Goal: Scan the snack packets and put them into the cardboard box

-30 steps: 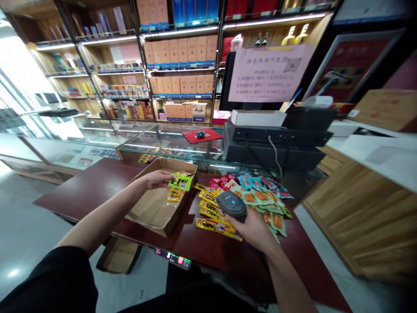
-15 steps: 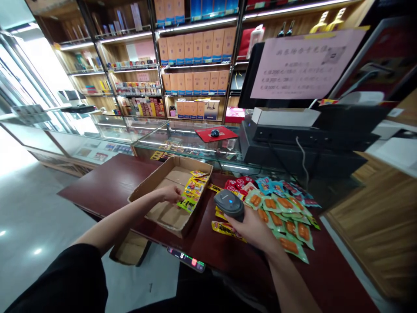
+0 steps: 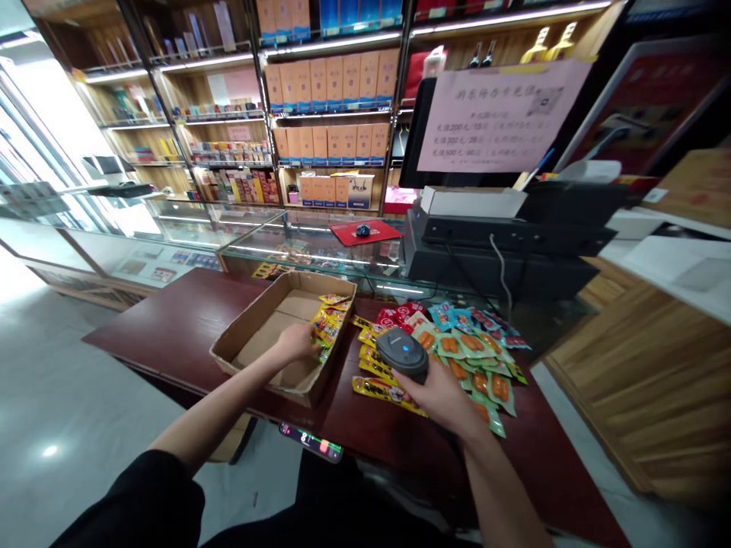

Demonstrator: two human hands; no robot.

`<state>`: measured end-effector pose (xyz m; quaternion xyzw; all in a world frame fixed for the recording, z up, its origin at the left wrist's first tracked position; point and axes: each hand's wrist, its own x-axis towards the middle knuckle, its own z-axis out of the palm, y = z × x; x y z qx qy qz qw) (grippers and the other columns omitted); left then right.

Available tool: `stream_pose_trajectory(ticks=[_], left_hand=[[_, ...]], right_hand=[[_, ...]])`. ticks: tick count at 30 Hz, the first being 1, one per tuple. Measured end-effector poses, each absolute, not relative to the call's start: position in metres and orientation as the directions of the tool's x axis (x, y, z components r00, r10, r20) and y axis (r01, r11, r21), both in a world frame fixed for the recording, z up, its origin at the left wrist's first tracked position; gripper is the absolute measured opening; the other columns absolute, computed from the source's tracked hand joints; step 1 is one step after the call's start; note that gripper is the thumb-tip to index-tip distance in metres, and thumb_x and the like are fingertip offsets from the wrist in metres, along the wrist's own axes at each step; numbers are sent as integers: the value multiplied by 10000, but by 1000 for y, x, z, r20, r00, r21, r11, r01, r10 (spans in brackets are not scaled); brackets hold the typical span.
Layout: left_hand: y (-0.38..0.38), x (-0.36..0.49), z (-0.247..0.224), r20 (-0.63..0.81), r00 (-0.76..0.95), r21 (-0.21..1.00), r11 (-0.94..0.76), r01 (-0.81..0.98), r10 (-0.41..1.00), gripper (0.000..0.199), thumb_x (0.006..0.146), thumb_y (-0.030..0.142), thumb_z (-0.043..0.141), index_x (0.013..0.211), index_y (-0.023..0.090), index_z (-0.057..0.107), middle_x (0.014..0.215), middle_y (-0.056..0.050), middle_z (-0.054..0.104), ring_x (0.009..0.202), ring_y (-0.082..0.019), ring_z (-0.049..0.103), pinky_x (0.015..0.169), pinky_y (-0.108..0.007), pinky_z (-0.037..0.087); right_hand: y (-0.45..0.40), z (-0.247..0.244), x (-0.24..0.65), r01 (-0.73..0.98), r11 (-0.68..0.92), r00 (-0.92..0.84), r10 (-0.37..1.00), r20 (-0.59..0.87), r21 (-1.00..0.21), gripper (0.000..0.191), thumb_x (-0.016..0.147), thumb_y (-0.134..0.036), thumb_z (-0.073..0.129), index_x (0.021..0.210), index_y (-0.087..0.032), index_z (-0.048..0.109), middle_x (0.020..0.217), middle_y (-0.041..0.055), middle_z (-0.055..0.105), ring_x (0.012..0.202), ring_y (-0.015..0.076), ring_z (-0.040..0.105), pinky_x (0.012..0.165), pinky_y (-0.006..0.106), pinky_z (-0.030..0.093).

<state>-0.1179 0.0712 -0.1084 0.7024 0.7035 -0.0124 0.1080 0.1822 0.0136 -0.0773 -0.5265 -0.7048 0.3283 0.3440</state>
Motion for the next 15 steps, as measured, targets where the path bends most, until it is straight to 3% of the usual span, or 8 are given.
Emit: stream_pose_trajectory(ticks=[4, 7, 10, 15], left_hand=[[64, -78, -105, -167, -1, 45, 9, 999, 986, 366, 819, 376, 544, 1101, 159, 630, 1118, -196, 633, 989, -314, 641, 797, -378, 501], [60, -43, -99, -144, 4, 33, 1, 999, 990, 316, 888, 211, 409, 1096, 140, 638, 1126, -212, 625, 985, -291, 650, 801, -371, 508], [62, -12, -93, -125, 14, 9, -13, 1000, 992, 367, 888, 101, 340, 1089, 87, 646, 1081, -239, 641, 1005, -292, 647, 820, -374, 506], [73, 6, -84, -116, -37, -22, 35, 999, 993, 367, 877, 90, 350, 1048, 75, 674, 1043, -244, 663, 998, -304, 650, 811, -374, 504]], right_hand=[[6, -78, 201, 524, 270, -234, 958, 168, -808, 366, 754, -362, 633, 1048, -152, 691, 970, 96, 738, 938, 279, 685, 808, 373, 538], [-3, -79, 219, 550, 276, -195, 960, 200, -788, 393, 744, -372, 644, 1074, -162, 678, 1005, 104, 731, 981, 292, 673, 839, 390, 528], [-14, -81, 240, 551, 240, -143, 971, 193, -799, 399, 744, -392, 643, 1076, -173, 669, 833, 88, 742, 876, 290, 697, 743, 379, 548], [-32, -88, 278, 539, 111, -75, 994, 84, -835, 327, 769, -431, 618, 978, -183, 665, 581, 32, 683, 561, 237, 673, 580, 339, 531]])
